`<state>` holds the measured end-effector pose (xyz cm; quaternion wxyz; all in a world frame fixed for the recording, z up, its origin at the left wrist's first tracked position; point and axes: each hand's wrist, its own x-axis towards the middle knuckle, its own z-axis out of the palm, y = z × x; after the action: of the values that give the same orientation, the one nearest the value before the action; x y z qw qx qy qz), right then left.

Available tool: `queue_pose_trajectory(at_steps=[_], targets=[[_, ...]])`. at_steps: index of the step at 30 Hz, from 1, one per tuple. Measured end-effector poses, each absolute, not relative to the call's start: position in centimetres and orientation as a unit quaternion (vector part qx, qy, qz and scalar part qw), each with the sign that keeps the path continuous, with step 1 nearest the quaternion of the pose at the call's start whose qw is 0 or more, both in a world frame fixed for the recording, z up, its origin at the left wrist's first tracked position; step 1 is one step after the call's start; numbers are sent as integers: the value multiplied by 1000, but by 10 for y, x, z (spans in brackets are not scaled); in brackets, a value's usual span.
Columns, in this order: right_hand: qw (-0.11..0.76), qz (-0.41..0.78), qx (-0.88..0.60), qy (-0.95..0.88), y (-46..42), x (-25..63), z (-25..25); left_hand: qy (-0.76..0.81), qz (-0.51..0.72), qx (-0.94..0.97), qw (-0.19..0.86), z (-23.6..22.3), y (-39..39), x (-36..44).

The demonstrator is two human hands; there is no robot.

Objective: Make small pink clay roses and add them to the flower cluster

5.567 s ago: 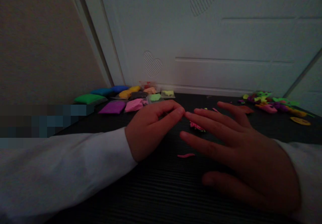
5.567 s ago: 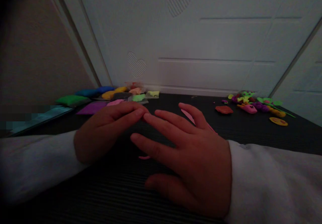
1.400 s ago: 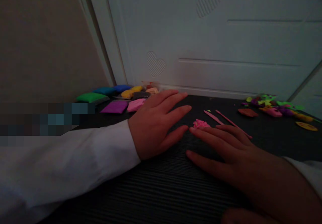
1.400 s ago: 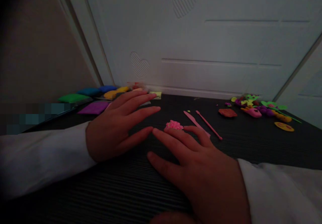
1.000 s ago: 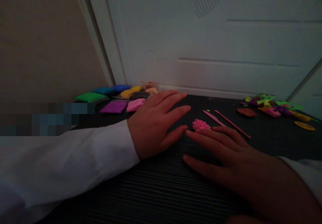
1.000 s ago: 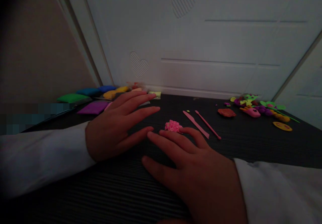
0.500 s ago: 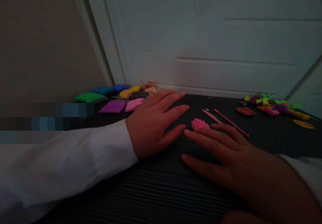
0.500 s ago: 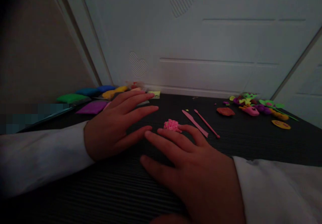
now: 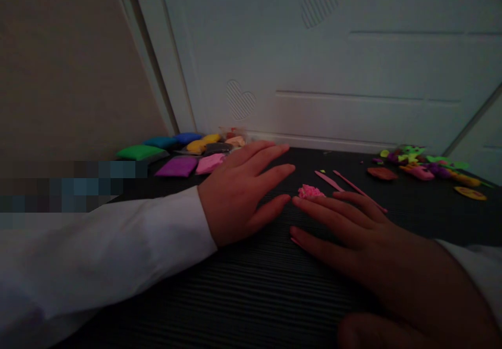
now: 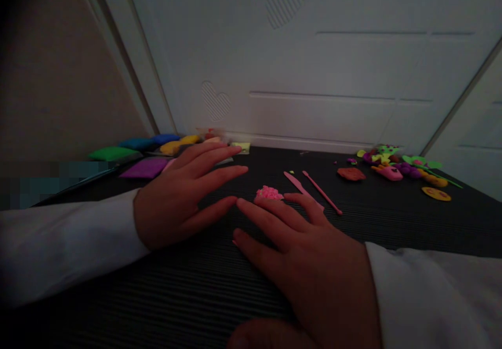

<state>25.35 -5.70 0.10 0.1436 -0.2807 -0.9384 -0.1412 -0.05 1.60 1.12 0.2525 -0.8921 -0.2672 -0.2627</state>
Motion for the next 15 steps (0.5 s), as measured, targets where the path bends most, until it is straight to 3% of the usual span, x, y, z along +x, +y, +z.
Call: queue_pose_trajectory(at_steps=[8,15], targets=[[203,-199,-258,-924,-48,247,-20,-268,-268,-892,248,11,17,0],[126,-136,-232,-955,-53,254,-5,-269,-264,-892,249,11,17,-1]])
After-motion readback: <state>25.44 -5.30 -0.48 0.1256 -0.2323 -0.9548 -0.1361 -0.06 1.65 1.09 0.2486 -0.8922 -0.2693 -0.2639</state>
